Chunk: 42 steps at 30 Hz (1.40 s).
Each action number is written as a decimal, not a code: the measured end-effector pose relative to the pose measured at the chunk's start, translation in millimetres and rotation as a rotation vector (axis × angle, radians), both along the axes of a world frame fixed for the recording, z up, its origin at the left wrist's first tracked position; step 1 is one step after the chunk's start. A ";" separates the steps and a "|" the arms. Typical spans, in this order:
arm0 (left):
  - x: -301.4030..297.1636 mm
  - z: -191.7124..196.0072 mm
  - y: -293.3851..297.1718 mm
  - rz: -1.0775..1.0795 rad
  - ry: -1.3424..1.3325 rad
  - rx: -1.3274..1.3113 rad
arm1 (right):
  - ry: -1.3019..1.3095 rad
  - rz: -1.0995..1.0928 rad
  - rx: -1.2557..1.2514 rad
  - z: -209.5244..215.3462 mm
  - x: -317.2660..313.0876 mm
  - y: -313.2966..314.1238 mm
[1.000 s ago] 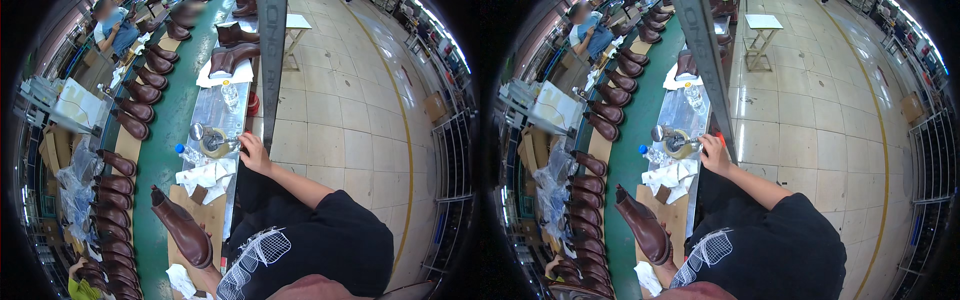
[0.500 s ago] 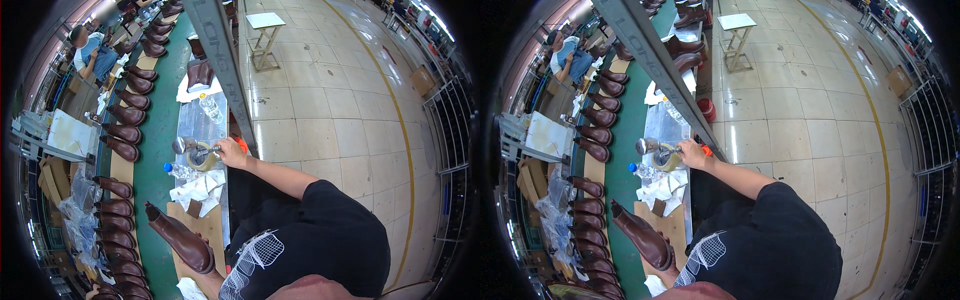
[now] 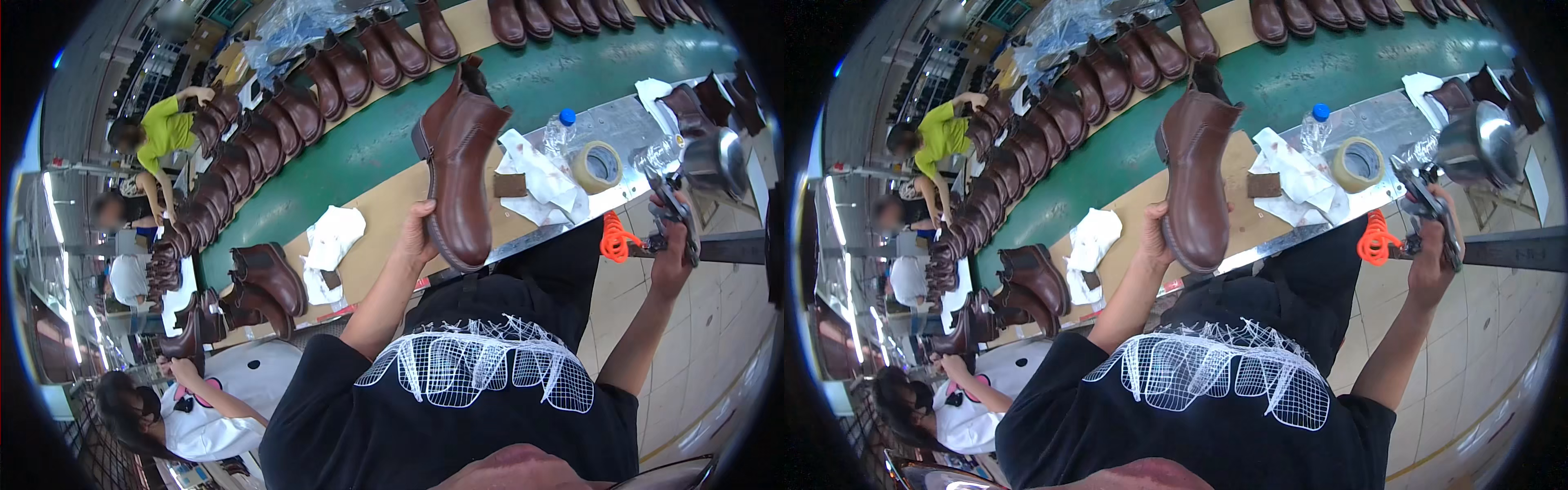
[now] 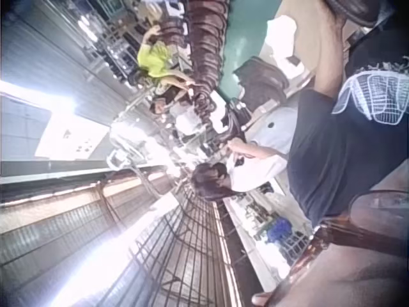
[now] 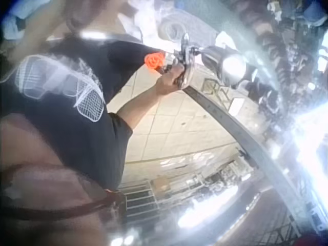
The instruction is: Using an airbrush to apply a finish or cleaner to leather boots in a factory setting.
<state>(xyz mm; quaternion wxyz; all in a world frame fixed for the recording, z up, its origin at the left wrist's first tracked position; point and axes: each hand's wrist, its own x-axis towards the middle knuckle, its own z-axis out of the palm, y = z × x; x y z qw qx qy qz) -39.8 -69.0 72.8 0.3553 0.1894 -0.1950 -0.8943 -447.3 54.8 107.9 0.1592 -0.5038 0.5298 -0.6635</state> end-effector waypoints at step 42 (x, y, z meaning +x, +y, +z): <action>-14.0 6.7 44.9 0.111 -0.026 0.066 | -0.120 -0.331 0.361 -214.4 -16.2 -67.0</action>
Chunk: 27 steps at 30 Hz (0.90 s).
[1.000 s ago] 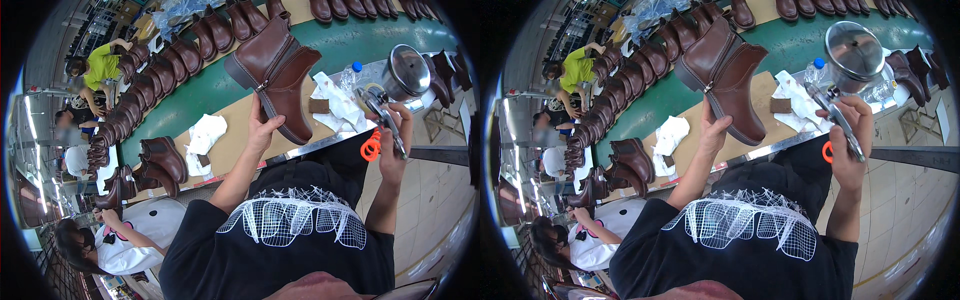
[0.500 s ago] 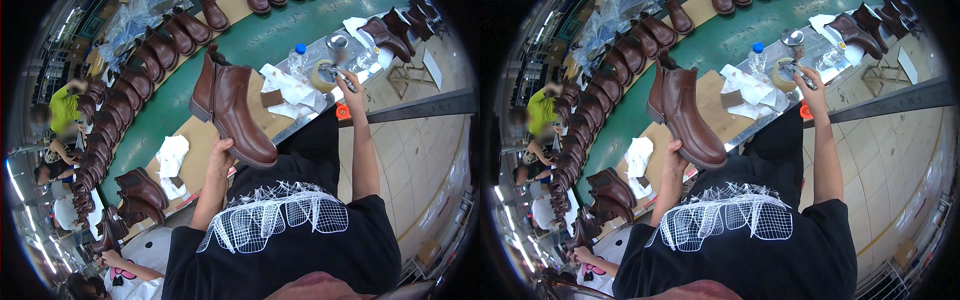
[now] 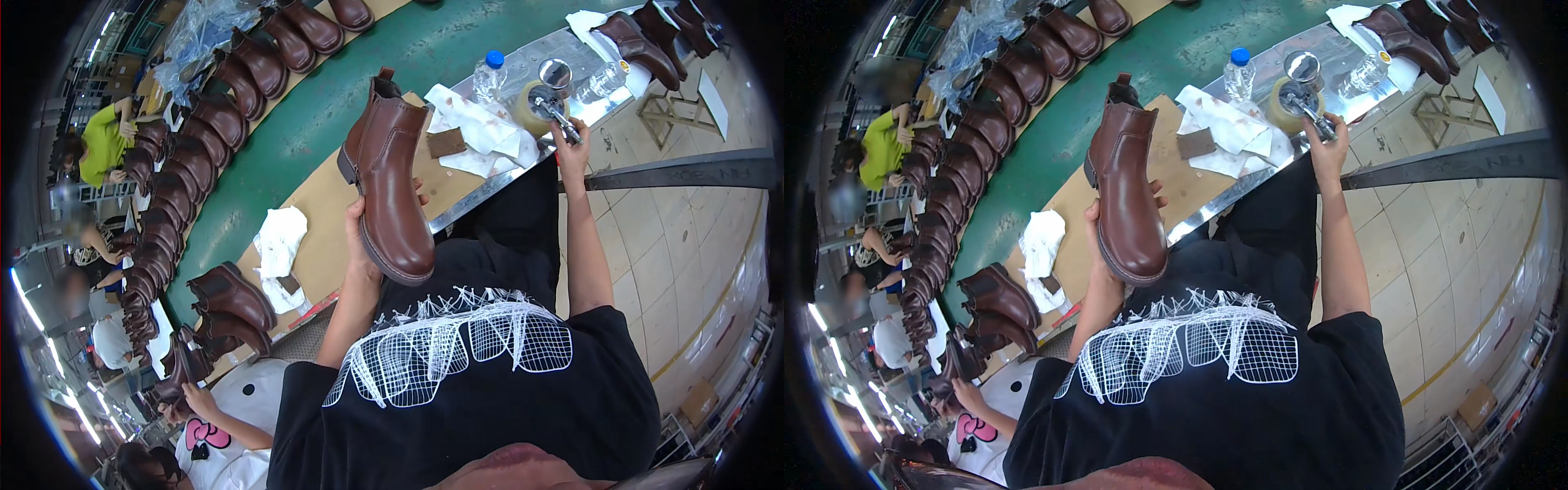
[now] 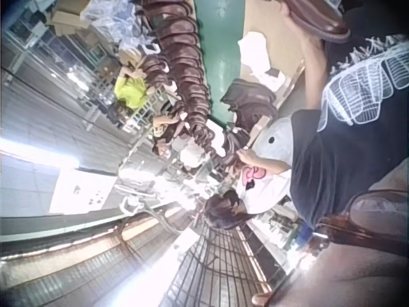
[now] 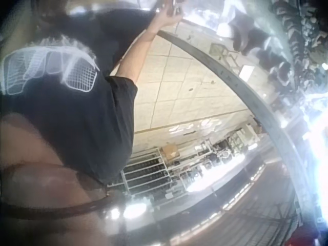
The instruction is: Using an airbrush to apply a finish or cleaner to leather boots in a factory setting.
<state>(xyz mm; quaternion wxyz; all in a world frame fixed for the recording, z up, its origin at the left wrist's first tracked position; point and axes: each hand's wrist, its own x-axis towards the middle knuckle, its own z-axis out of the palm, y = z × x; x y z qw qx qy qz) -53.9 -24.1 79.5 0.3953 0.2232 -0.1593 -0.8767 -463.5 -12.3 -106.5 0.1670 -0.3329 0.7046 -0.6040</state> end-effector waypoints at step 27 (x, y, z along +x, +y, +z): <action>40.4 6.1 17.8 0.185 -0.652 -0.116 | 0.474 0.634 0.479 95.9 175.2 -51.0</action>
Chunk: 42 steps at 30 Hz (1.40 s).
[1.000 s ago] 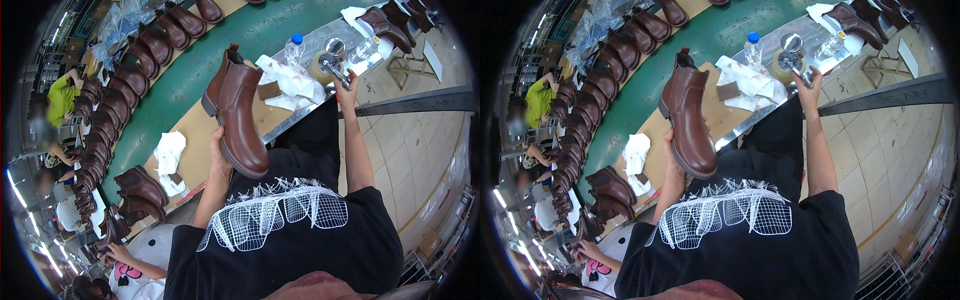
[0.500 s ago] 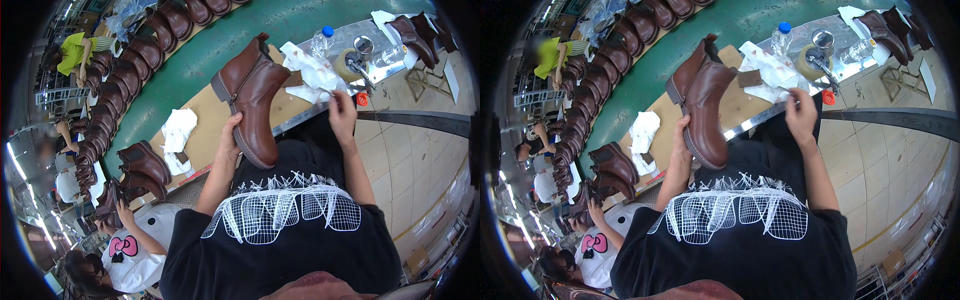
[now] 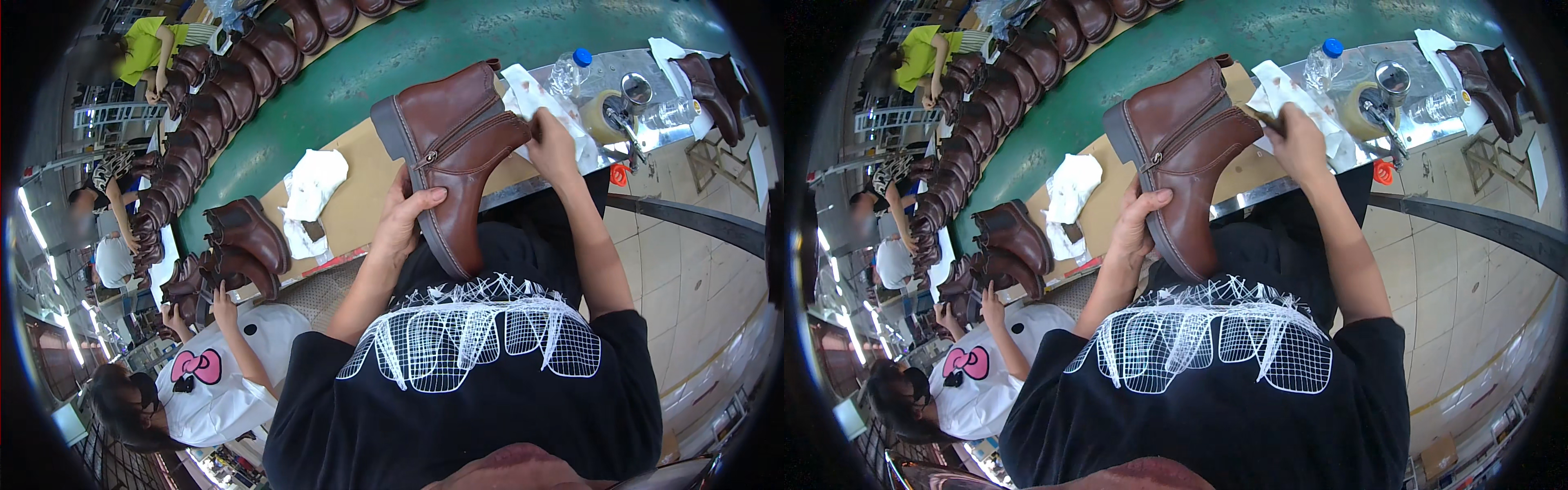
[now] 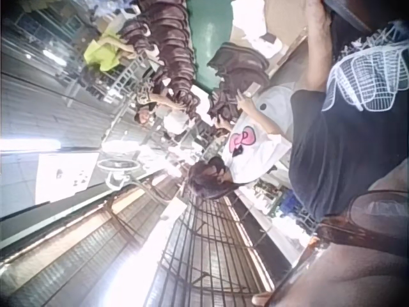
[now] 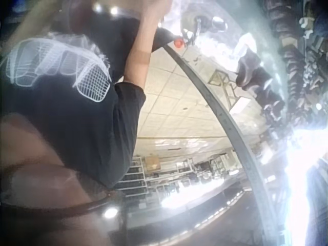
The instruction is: Using an airbrush to apply a finish or cleaner to leather boots in a factory setting.
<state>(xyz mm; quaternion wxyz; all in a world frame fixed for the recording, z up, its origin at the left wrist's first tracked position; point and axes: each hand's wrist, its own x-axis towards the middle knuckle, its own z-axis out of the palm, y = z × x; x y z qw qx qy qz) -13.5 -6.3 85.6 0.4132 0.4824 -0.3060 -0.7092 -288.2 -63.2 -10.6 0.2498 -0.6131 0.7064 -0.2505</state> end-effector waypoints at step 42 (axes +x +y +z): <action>-5.1 -6.3 17.1 0.019 0.115 -0.034 | -0.312 0.344 -0.603 119.2 51.3 84.0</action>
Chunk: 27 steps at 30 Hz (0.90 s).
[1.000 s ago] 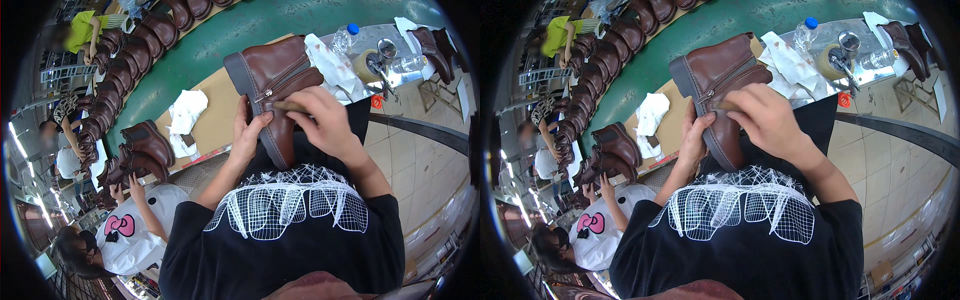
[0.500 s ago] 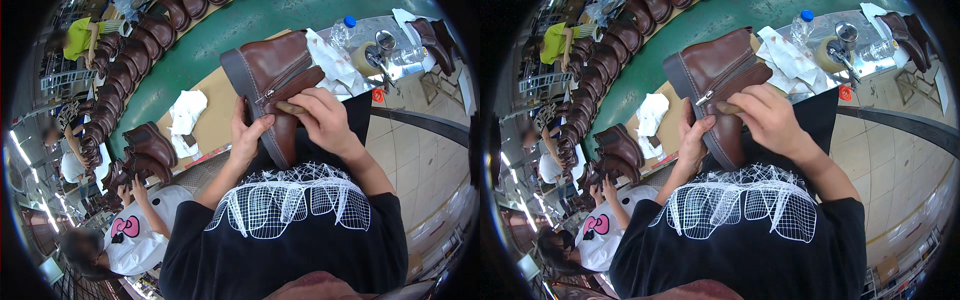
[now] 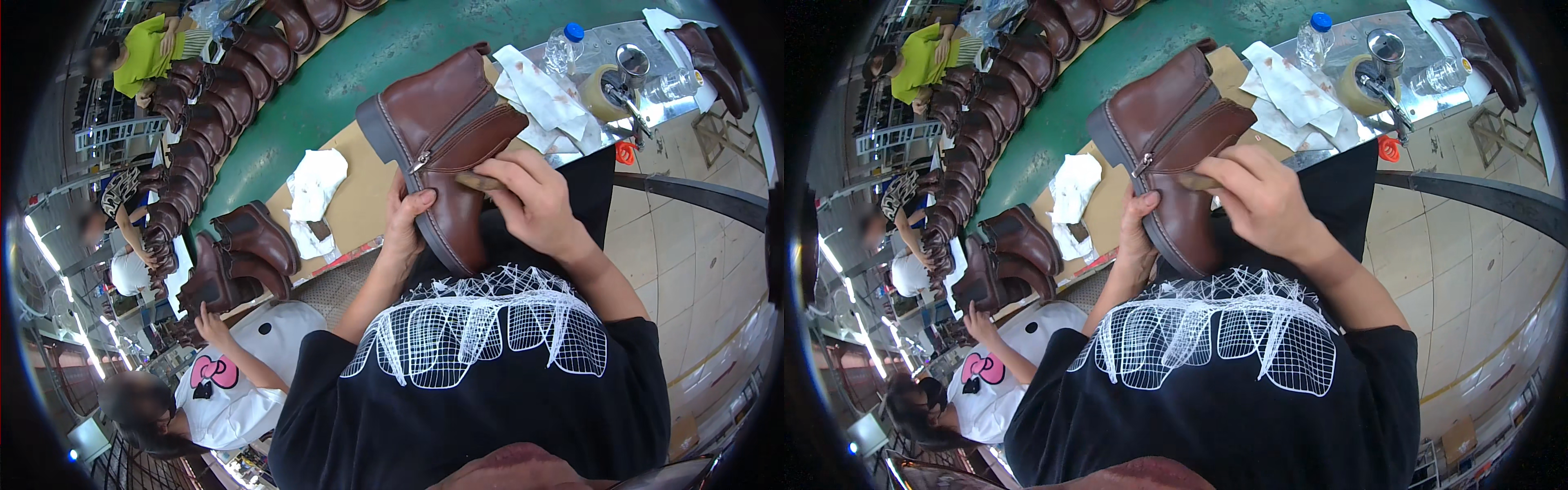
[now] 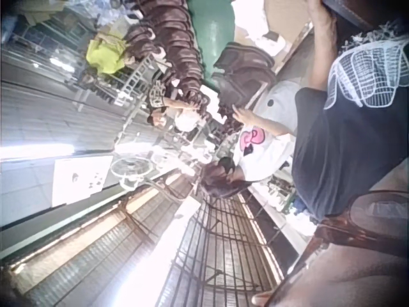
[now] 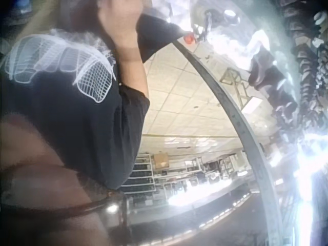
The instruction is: Using an airbrush to apply a finish or cleaner to leather boots in a factory setting.
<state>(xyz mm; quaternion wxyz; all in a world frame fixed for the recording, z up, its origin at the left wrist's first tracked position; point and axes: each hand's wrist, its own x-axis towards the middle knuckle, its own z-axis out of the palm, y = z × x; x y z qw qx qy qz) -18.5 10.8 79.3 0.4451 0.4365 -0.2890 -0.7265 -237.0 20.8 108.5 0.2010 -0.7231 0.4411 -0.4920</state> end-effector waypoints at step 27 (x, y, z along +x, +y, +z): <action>-3.1 4.2 6.6 -0.003 -0.050 -0.033 | 0.012 0.021 0.051 -5.1 -7.5 5.6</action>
